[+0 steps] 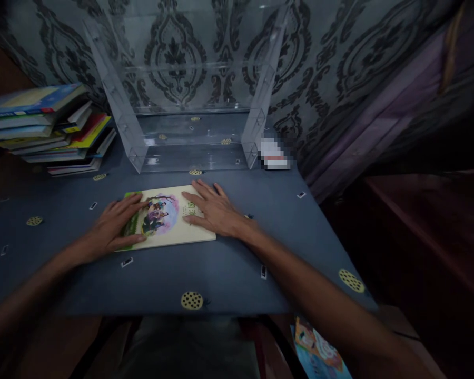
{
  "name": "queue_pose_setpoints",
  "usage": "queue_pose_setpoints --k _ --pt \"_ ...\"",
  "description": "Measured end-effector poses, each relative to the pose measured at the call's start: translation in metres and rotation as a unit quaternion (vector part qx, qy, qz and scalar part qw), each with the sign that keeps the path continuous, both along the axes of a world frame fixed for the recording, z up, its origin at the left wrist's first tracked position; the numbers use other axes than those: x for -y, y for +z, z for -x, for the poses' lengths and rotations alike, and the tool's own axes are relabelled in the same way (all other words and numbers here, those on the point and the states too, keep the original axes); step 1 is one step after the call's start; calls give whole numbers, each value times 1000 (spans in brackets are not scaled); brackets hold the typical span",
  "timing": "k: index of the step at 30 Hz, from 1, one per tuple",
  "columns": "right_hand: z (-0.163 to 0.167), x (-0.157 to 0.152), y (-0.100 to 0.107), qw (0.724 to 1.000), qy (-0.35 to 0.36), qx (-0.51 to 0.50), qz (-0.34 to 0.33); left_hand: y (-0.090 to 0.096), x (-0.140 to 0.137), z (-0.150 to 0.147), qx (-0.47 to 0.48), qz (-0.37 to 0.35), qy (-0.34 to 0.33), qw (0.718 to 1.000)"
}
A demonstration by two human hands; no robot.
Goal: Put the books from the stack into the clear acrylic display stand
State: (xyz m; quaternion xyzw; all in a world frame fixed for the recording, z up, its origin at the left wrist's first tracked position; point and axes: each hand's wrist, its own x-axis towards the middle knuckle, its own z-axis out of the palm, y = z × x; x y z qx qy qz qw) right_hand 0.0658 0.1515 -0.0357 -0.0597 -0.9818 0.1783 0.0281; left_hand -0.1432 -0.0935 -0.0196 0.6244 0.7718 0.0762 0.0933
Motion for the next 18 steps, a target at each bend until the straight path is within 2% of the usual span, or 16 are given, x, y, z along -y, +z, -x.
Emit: queue_pose_setpoints --k 3,10,14,18 --pt "-2 2 3 1000 -3 9 6 9 -21 11 -4 23 18 1000" --pt "-6 -1 13 996 38 60 47 38 -61 10 -40 98 -12 994" --pt "-7 -8 13 993 60 68 75 42 -78 13 -70 118 -38 990" --pt "-7 -10 11 992 60 69 86 42 -91 20 -20 125 -42 991"
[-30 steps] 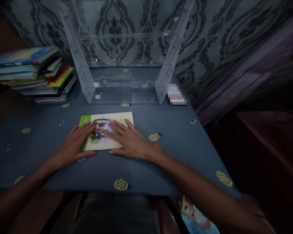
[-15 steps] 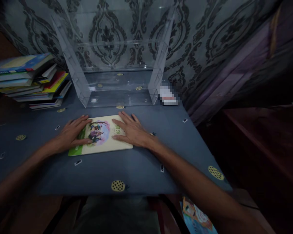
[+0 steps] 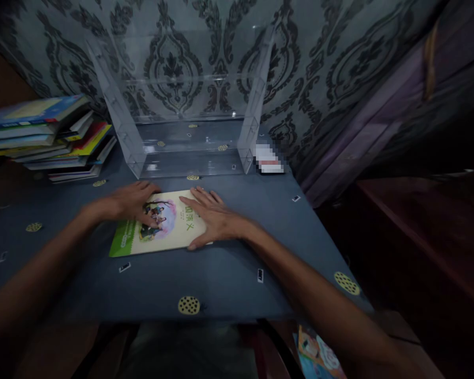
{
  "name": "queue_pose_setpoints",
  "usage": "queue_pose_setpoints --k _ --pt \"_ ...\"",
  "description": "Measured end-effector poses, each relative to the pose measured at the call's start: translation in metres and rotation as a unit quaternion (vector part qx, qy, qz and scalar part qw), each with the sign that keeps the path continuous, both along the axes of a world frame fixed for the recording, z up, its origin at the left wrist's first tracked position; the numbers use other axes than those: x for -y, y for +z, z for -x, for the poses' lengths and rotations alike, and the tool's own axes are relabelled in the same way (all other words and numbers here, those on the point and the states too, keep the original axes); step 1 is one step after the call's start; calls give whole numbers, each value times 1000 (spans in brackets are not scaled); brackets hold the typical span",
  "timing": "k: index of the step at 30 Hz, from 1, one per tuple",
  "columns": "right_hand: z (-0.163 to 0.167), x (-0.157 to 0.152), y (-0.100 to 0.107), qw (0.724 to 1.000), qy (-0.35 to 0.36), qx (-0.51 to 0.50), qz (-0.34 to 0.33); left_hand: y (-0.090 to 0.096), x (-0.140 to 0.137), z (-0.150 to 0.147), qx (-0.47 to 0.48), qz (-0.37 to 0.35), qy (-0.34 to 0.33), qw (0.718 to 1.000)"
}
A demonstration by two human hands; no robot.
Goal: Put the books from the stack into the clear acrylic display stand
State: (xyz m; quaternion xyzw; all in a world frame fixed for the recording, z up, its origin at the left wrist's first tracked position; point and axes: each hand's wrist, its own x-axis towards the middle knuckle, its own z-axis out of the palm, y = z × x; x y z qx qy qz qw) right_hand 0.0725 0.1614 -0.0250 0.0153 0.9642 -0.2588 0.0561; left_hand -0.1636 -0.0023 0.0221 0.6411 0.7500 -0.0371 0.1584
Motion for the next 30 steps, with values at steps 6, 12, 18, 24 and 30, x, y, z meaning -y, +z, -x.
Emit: queue_pose_setpoints --k 6,12,18,24,30 --pt "-1 0 -3 1000 -16 -17 5 1 -11 10 122 9 61 991" --pt "-2 0 -7 998 -21 -48 46 -5 -5 11 244 -30 109 963" --pt "1 2 -13 987 -36 -97 124 -3 2 8 378 0 227 898" --pt "1 1 -2 966 -54 -137 211 -2 6 8 426 -27 292 856" --pt "6 4 -8 886 -100 -117 437 -5 7 9 486 -22 340 805"
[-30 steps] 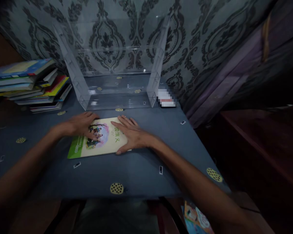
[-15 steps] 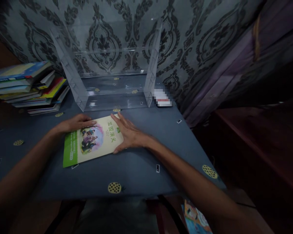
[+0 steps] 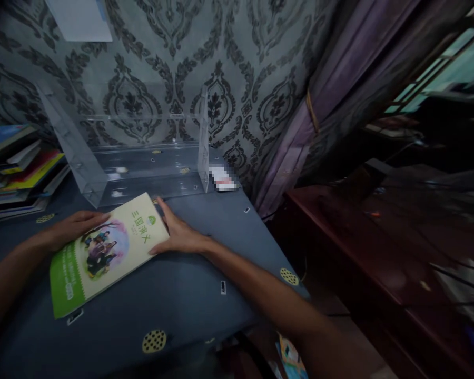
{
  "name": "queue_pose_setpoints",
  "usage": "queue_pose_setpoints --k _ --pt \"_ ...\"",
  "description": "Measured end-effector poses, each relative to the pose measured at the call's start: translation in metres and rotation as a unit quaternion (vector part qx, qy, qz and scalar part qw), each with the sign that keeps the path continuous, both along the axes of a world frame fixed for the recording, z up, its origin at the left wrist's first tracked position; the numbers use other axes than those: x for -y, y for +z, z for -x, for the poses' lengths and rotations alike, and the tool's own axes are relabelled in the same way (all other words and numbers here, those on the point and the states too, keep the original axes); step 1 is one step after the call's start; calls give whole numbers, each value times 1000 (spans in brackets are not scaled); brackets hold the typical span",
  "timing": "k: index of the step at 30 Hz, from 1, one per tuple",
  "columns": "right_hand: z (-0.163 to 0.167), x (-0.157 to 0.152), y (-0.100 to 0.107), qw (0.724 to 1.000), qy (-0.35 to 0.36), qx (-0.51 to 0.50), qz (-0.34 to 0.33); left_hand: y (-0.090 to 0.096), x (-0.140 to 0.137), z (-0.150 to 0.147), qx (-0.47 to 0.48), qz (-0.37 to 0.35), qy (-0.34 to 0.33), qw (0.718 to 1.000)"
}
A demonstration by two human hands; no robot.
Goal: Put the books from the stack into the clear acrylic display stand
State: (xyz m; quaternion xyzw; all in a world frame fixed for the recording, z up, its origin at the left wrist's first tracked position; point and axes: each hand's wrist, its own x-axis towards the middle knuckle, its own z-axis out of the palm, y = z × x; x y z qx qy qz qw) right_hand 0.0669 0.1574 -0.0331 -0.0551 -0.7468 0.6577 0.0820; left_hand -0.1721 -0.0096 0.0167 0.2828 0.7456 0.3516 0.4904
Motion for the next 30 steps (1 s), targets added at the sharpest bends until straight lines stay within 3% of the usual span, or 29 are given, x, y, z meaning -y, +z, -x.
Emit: queue_pose_setpoints --k 4,12,17,22,26,30 --pt "3 0 -1 988 31 36 149 6 -1 -8 13 -3 37 999" --pt "-1 7 7 957 63 38 280 -2 -3 -11 41 -8 31 999" --pt "-2 12 8 950 112 44 287 -7 -1 -10 56 -15 -1 998" --pt "-3 3 3 952 94 61 285 -1 -1 -9 52 -40 12 998" --pt "-2 -1 -3 955 92 58 275 4 1 -6 102 -35 -52 993" --pt "0 0 -5 951 81 36 295 9 5 0 96 -51 -74 991"
